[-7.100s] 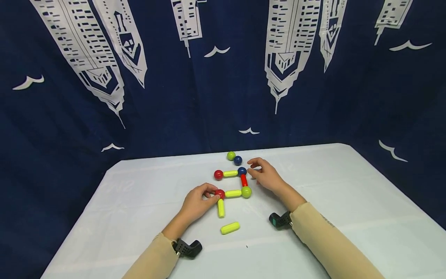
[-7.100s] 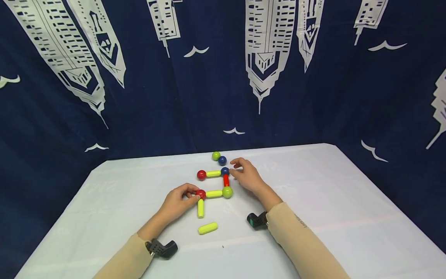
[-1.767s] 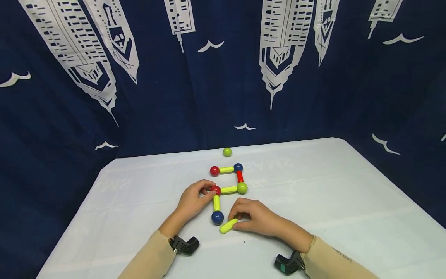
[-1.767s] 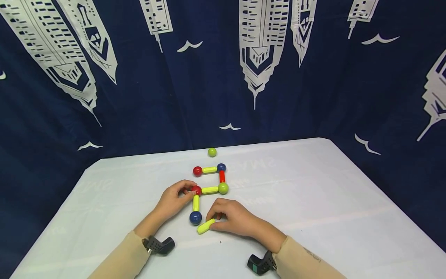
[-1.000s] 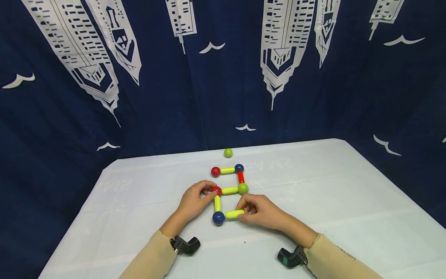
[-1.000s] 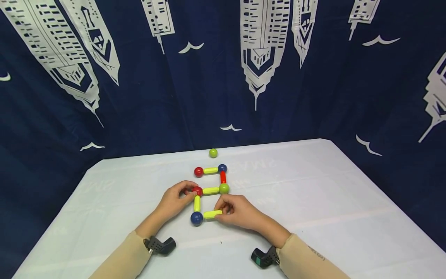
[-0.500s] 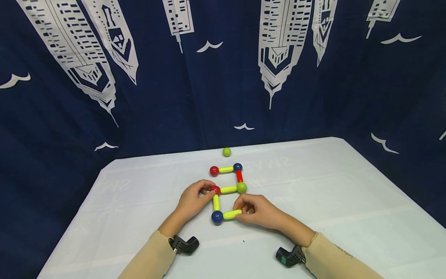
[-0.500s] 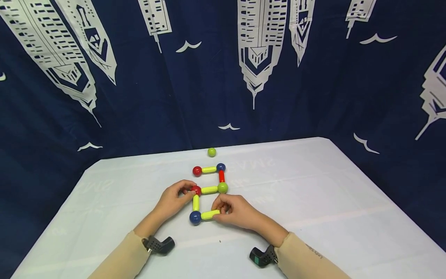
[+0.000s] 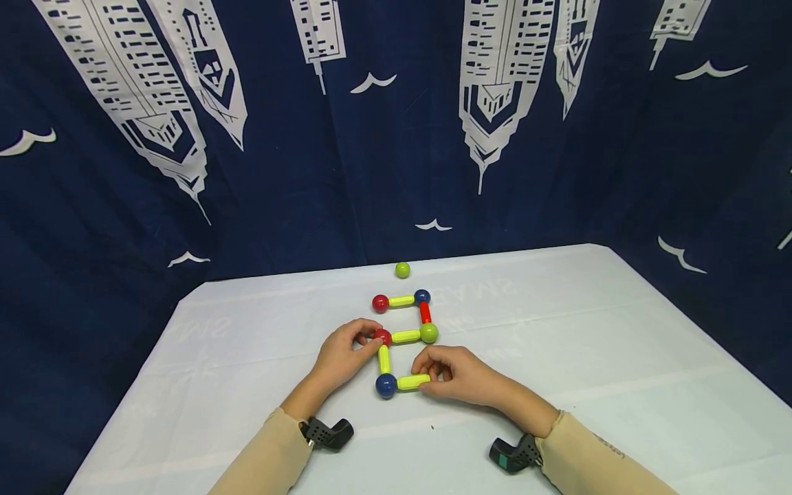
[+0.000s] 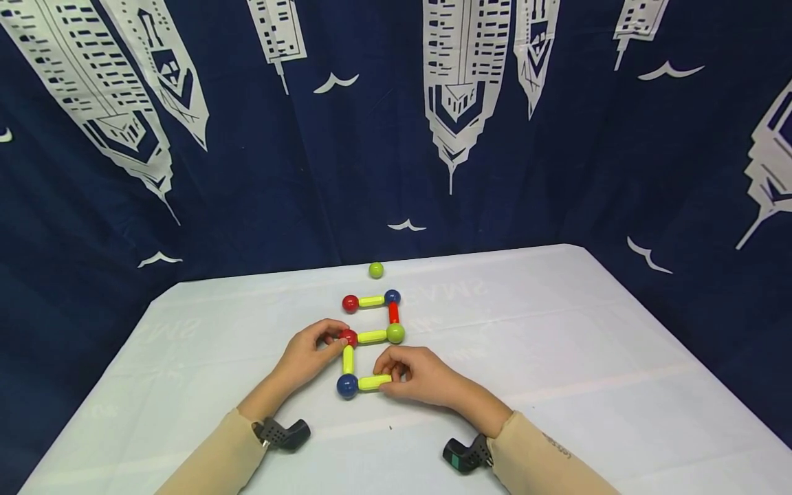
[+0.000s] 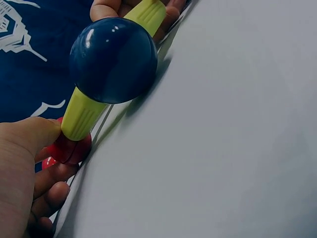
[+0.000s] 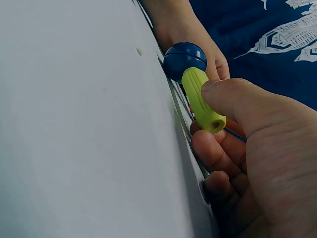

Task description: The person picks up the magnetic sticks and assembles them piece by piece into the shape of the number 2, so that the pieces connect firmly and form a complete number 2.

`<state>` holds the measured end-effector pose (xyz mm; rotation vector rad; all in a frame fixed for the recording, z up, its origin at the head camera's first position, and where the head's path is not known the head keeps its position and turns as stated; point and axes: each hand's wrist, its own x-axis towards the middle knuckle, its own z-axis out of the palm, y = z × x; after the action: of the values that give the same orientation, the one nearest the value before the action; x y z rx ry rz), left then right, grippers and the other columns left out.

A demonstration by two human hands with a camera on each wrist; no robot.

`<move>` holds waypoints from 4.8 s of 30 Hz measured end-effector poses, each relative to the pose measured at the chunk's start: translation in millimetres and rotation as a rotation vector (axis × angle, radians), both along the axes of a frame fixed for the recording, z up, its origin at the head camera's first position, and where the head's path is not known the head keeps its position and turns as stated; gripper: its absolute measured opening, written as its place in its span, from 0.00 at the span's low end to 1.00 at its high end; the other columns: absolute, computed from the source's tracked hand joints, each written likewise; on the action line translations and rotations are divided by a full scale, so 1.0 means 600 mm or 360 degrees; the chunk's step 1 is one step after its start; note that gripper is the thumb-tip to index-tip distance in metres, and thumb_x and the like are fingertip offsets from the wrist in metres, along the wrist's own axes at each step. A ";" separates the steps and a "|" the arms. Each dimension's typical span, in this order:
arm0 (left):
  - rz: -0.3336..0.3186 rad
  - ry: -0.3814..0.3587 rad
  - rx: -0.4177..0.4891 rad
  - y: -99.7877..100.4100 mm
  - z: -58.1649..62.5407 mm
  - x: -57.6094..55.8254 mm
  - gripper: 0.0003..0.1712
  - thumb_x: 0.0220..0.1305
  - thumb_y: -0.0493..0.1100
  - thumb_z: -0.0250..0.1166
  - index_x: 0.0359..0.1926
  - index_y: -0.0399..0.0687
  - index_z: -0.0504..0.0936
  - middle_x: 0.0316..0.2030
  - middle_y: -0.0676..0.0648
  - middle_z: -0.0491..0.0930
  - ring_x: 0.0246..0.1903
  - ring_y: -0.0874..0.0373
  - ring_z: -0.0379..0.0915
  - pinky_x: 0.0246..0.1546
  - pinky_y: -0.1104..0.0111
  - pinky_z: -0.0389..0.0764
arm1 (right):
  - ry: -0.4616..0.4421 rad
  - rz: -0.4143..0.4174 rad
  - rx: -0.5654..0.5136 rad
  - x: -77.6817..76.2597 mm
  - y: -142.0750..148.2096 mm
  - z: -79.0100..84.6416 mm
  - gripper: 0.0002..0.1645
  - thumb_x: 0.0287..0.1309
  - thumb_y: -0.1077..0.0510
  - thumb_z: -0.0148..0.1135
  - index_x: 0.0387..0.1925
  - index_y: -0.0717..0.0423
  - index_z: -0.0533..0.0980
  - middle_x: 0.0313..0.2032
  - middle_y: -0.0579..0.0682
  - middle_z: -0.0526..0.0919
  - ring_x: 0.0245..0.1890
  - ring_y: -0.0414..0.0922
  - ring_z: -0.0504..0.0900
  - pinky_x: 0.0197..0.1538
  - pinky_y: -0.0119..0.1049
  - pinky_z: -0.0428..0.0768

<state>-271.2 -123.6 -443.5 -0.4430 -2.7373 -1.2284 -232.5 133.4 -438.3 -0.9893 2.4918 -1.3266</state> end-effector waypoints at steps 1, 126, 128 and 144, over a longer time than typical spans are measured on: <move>0.0000 0.0001 -0.0001 0.000 0.000 0.000 0.13 0.64 0.47 0.69 0.49 0.58 0.84 0.40 0.56 0.85 0.38 0.62 0.73 0.41 0.68 0.74 | 0.0003 0.0003 0.0004 0.000 0.000 0.000 0.12 0.57 0.57 0.71 0.43 0.47 0.80 0.30 0.41 0.80 0.28 0.33 0.74 0.29 0.25 0.72; -0.0026 -0.0025 0.0029 -0.002 0.000 0.011 0.16 0.70 0.47 0.62 0.56 0.53 0.79 0.48 0.52 0.82 0.44 0.59 0.72 0.48 0.63 0.75 | -0.0156 -0.0446 -0.0096 0.021 0.009 0.028 0.18 0.64 0.51 0.66 0.53 0.51 0.79 0.42 0.49 0.81 0.34 0.43 0.75 0.34 0.29 0.75; -0.0013 -0.0033 0.0080 -0.002 0.000 0.016 0.17 0.71 0.46 0.60 0.58 0.52 0.78 0.51 0.50 0.80 0.45 0.59 0.72 0.50 0.62 0.75 | -0.0151 -0.0446 -0.0082 0.025 0.015 0.021 0.17 0.64 0.51 0.66 0.52 0.51 0.80 0.43 0.49 0.82 0.35 0.42 0.75 0.35 0.29 0.75; -0.0152 0.0115 0.0248 0.000 -0.002 0.110 0.16 0.63 0.42 0.70 0.51 0.57 0.83 0.47 0.58 0.75 0.38 0.62 0.73 0.38 0.73 0.75 | -0.0032 -0.0303 -0.0022 0.034 0.035 0.005 0.17 0.62 0.53 0.67 0.52 0.49 0.81 0.40 0.46 0.80 0.34 0.37 0.72 0.36 0.28 0.72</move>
<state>-204.9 -123.4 -444.5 -0.5943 -2.5637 -1.4068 -212.1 154.6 -435.5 -0.7529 2.6199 -1.3997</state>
